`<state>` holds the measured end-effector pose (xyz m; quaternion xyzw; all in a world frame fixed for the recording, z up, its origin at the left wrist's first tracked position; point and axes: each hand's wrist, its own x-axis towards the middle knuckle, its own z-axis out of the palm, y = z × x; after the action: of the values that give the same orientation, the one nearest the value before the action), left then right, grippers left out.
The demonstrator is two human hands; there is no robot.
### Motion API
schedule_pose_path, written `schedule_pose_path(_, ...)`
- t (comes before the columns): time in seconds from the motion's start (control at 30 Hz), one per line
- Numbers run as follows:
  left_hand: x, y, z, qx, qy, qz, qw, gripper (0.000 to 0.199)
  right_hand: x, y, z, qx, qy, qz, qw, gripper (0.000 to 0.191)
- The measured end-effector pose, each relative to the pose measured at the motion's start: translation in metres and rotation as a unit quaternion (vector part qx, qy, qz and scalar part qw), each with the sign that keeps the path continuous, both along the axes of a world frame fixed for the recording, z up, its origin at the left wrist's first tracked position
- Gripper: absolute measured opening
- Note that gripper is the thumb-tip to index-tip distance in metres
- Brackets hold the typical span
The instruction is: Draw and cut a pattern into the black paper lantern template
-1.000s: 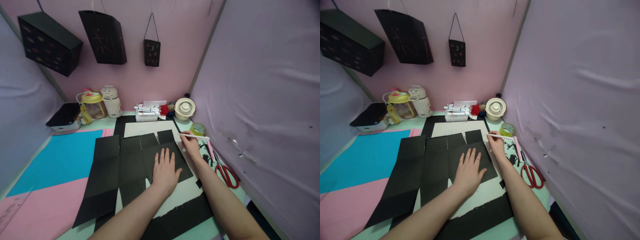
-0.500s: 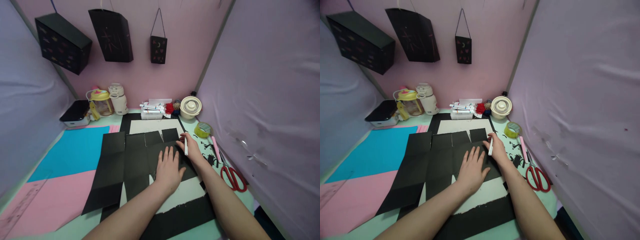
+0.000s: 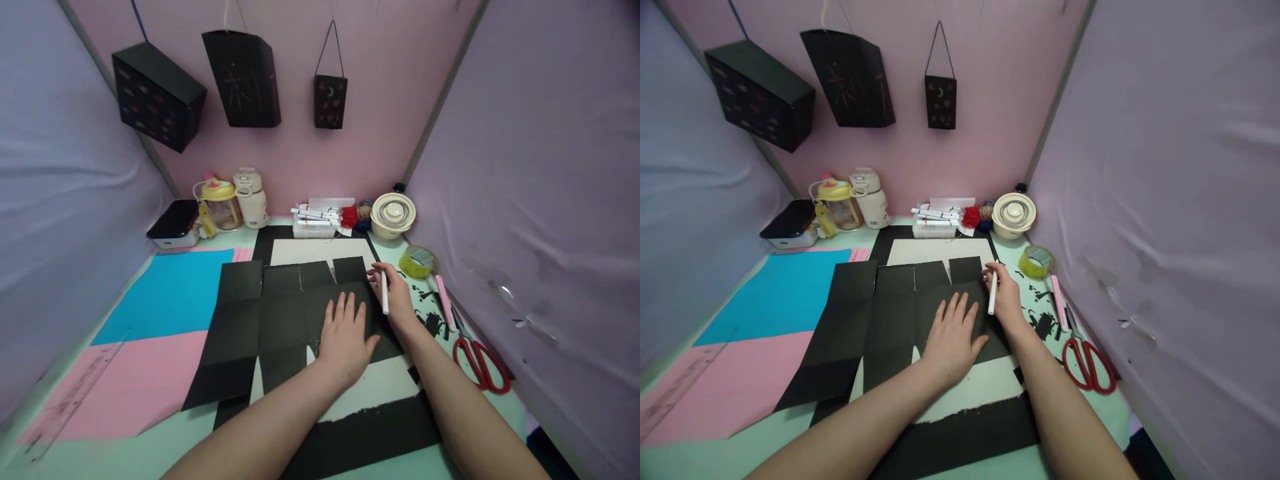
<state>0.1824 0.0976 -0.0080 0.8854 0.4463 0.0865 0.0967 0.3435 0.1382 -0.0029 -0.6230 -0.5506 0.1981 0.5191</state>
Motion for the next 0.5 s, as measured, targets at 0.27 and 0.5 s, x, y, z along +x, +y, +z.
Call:
schedule_pose_path(0.27,-0.0007,-0.0007,0.0058,-0.011,0.001,-0.003,1.000,0.069,-0.0041,-0.0017,0.0010,0.002,0.032,0.016,0.999,0.042)
schedule_pose_path(0.5,-0.0025,0.0005,0.0097,-0.023,-0.010,-0.008,1.000,0.068,-0.0031,0.0006,-0.0040,-0.012,0.022,0.020,0.999,0.041)
